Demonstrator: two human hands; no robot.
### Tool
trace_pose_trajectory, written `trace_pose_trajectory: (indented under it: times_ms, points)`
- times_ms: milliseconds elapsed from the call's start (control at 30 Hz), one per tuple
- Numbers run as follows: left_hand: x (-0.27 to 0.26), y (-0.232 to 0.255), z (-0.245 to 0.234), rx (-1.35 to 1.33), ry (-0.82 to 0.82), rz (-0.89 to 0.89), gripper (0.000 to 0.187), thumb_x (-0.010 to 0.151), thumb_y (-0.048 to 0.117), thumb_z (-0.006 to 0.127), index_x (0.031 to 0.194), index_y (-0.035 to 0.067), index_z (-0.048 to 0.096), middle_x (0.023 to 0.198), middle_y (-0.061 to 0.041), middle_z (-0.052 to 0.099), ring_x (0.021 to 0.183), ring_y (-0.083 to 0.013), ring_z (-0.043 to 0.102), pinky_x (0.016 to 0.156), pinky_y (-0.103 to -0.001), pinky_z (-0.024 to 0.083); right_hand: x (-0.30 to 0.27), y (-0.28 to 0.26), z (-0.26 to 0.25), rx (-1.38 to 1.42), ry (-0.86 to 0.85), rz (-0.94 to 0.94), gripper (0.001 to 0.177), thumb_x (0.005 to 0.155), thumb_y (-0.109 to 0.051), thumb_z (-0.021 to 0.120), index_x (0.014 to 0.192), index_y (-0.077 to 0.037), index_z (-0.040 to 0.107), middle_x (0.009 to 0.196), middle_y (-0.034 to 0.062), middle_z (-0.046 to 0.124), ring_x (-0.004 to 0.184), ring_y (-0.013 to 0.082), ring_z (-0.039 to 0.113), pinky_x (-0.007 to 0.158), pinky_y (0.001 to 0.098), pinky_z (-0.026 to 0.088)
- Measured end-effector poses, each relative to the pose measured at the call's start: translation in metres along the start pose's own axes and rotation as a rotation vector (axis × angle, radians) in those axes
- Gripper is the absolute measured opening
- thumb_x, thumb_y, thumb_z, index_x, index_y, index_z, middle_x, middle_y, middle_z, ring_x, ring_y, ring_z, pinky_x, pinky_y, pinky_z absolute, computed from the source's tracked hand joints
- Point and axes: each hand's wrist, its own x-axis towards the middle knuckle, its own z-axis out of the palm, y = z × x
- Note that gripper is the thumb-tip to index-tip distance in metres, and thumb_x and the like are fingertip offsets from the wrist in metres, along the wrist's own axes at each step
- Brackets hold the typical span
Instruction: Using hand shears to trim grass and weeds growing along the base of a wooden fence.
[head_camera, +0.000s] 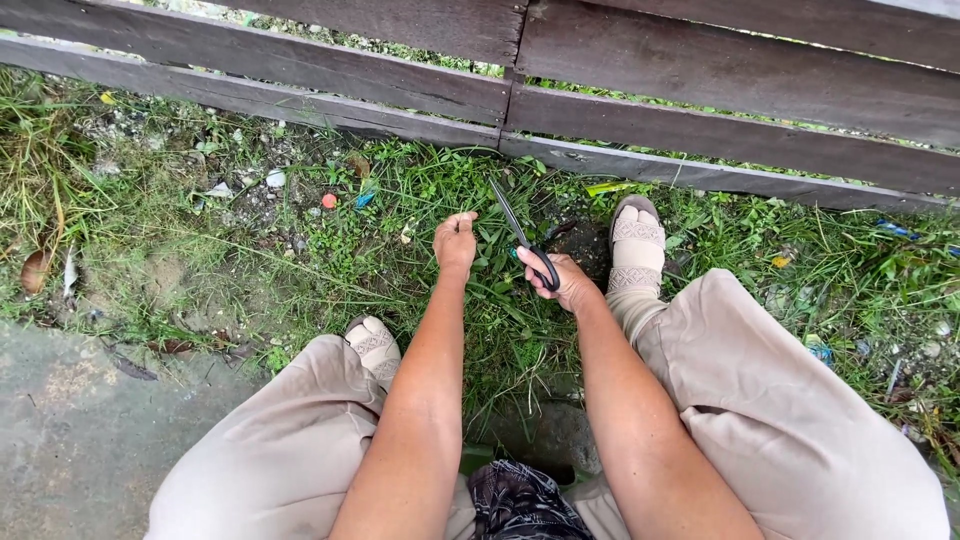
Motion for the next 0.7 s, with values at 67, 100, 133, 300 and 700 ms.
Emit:
trace_pose_trajectory:
  times_ms: [67, 100, 133, 300, 700]
  points:
    - [-0.005, -0.001, -0.005, 0.014, -0.001, 0.001, 0.023, 0.101, 0.041, 0.055, 0.108, 0.042, 0.078, 0.124, -0.003, 0.066, 0.127, -0.0296, 0.060, 0.113, -0.042, 0.046, -0.005, 0.001, -0.001, -0.004, 0.004, 0.000, 0.050, 0.082, -0.046, 0.088, 0.064, -0.003, 0.069, 0.042, 0.0054, 0.046, 0.027, 0.0111, 0.043, 0.027, 0.0181, 0.026]
    - [-0.007, -0.001, -0.008, 0.027, 0.002, -0.003, 0.024, 0.101, 0.041, 0.055, 0.108, 0.041, 0.078, 0.124, -0.004, 0.067, 0.127, -0.0301, 0.060, 0.113, -0.042, 0.046, -0.007, 0.001, -0.001, -0.010, 0.004, 0.004, 0.051, 0.082, -0.047, 0.088, 0.065, -0.003, 0.069, 0.042, 0.0056, 0.046, 0.027, 0.0114, 0.043, 0.027, 0.0181, 0.025]
    - [-0.013, 0.003, -0.011, 0.027, 0.003, -0.001, 0.024, 0.101, 0.041, 0.055, 0.108, 0.041, 0.078, 0.124, -0.004, 0.067, 0.127, -0.0301, 0.060, 0.113, -0.042, 0.046, -0.007, 0.002, -0.003, -0.009, 0.003, 0.002, 0.051, 0.082, -0.047, 0.088, 0.065, -0.003, 0.069, 0.042, 0.0056, 0.046, 0.027, 0.0114, 0.043, 0.027, 0.0181, 0.025]
    - [-0.016, 0.002, -0.007, 0.028, 0.030, -0.020, 0.027, 0.100, 0.046, 0.058, 0.118, 0.037, 0.075, 0.125, -0.005, 0.068, 0.128, -0.0282, 0.061, 0.114, -0.042, 0.046, -0.011, 0.008, -0.012, 0.003, 0.007, 0.004, 0.051, 0.082, -0.047, 0.088, 0.065, -0.003, 0.069, 0.043, 0.0054, 0.046, 0.027, 0.0117, 0.044, 0.027, 0.0180, 0.025]
    - [-0.026, 0.013, -0.008, 0.000, 0.089, -0.057, 0.063, 0.099, 0.038, 0.067, 0.155, 0.030, 0.040, 0.142, -0.002, 0.056, 0.139, -0.0256, 0.049, 0.122, -0.043, 0.038, -0.007, 0.019, -0.026, 0.077, 0.134, -0.022, 0.054, 0.079, -0.053, 0.090, 0.069, -0.004, 0.070, 0.045, 0.0074, 0.051, 0.029, 0.0141, 0.049, 0.026, 0.0189, 0.026]
